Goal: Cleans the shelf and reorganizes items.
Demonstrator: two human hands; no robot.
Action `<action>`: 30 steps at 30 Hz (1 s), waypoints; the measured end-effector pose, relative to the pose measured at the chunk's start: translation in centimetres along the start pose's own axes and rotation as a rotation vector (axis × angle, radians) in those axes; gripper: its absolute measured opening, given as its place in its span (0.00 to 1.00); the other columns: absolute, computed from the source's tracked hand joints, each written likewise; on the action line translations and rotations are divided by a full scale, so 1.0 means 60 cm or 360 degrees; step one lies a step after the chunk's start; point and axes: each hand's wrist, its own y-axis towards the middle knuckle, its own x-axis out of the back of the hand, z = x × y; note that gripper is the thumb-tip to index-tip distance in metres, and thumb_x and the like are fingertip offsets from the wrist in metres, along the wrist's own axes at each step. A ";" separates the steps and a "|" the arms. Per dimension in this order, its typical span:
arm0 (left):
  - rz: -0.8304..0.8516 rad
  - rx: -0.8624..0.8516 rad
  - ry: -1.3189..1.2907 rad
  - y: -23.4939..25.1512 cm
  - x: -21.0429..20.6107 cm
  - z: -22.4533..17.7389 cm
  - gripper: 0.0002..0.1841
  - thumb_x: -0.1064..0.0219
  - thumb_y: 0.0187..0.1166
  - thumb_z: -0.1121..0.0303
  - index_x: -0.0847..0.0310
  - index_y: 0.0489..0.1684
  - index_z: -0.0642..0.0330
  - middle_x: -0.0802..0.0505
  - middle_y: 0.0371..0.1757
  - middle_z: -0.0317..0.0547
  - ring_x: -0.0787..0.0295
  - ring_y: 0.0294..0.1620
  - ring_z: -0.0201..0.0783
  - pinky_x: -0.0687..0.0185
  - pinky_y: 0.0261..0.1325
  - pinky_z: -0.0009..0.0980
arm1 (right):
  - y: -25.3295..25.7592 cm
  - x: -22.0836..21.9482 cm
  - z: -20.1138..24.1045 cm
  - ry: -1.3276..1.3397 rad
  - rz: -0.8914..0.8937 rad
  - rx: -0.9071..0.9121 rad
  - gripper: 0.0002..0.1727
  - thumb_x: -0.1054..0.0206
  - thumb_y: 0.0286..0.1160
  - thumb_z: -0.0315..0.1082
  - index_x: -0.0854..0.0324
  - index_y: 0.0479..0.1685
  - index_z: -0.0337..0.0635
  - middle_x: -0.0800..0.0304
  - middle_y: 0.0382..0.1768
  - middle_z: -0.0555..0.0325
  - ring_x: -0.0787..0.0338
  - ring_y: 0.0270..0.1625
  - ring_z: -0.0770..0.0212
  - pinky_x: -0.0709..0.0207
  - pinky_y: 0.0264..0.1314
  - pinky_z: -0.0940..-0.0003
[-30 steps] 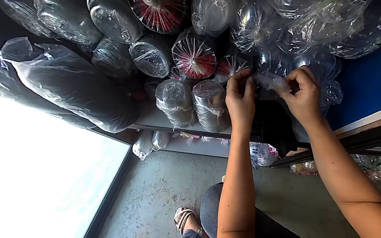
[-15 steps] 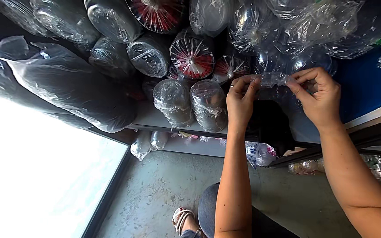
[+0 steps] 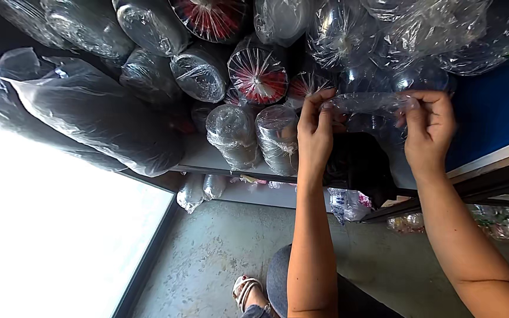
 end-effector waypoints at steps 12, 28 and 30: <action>-0.0119 0.0054 0.0891 0.007 -0.045 0.041 0.13 0.29 0.82 0.62 0.16 0.45 0.65 0.14 0.36 0.50 0.18 0.26 0.37 0.18 0.32 0.33 | 0.020 -0.065 0.013 0.1421 -0.0377 -0.0764 0.13 0.55 0.93 0.34 0.25 0.42 0.55 0.05 0.44 0.70 0.14 0.31 0.81 0.24 0.33 0.86; 0.0043 -0.0260 0.0660 0.005 -0.007 0.005 0.26 0.25 0.73 0.77 0.21 0.73 0.64 0.19 0.72 0.59 0.12 0.58 0.38 0.15 0.59 0.27 | 0.011 -0.043 -0.001 0.0372 0.0281 -0.0041 0.14 0.38 0.81 0.28 0.37 0.59 0.40 0.21 0.51 0.64 0.16 0.50 0.78 0.19 0.57 0.79; -0.0154 -0.0395 0.0996 0.007 -0.018 0.031 0.21 0.23 0.72 0.73 0.16 0.64 0.64 0.17 0.64 0.63 0.13 0.51 0.42 0.16 0.52 0.30 | 0.010 -0.036 -0.007 0.0296 0.0382 0.0104 0.13 0.41 0.84 0.27 0.34 0.61 0.34 0.16 0.57 0.56 0.15 0.53 0.76 0.20 0.58 0.78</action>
